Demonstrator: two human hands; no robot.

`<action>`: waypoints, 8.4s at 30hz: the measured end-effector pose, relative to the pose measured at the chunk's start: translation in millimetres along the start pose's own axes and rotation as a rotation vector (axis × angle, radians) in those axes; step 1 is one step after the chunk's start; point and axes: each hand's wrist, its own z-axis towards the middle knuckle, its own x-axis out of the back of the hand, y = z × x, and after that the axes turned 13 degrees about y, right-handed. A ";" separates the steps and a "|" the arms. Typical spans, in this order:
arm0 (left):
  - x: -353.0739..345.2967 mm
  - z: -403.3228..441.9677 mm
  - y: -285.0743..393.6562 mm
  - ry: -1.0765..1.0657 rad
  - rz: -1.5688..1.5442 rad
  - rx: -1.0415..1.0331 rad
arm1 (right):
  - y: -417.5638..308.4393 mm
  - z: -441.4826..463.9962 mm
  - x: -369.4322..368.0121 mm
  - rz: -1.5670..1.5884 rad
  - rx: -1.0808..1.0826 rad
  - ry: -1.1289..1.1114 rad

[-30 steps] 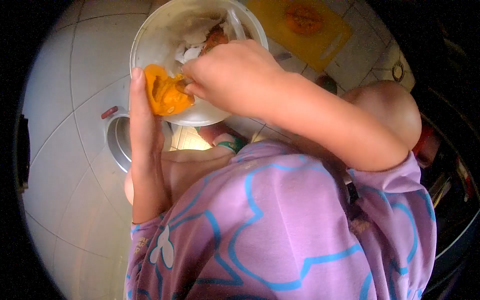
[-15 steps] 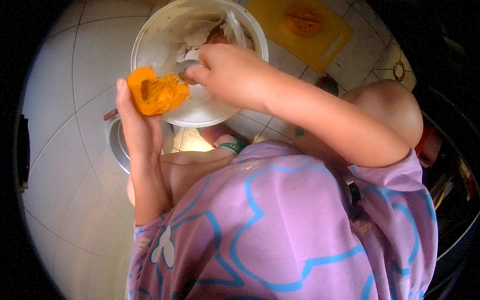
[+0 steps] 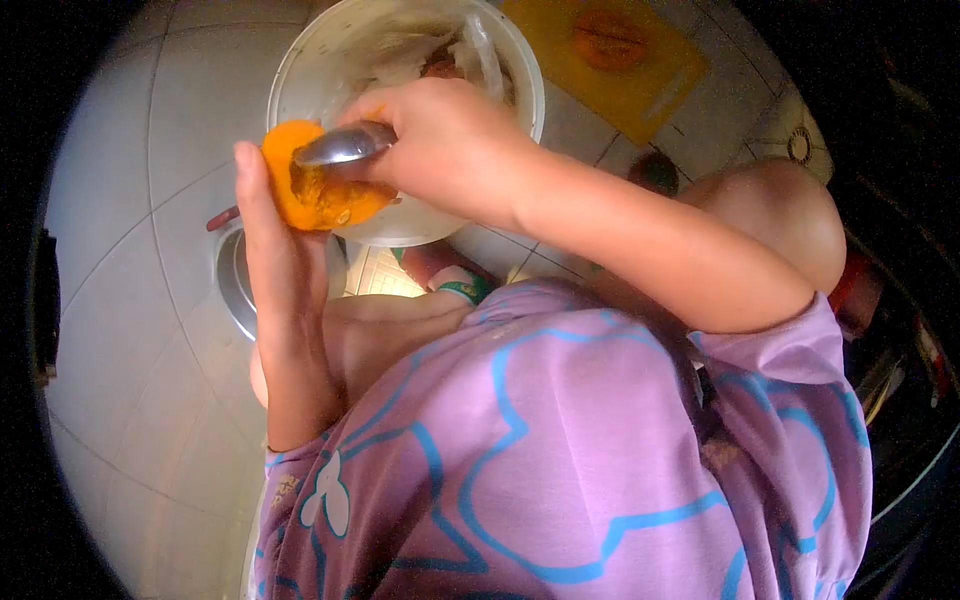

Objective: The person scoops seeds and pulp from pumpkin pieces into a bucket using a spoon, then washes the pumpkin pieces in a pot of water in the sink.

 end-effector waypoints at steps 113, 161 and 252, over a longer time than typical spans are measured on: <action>14.7 25.7 8.5 0.061 -0.596 -0.018 | -21.2 14.4 2.3 -0.474 -0.020 0.093; 21.1 31.0 1.6 -0.289 -0.876 0.286 | -11.4 26.4 1.5 0.271 0.012 0.165; -4.7 17.7 -7.0 -0.055 -0.445 0.114 | -20.6 -8.0 9.5 -0.427 0.605 0.023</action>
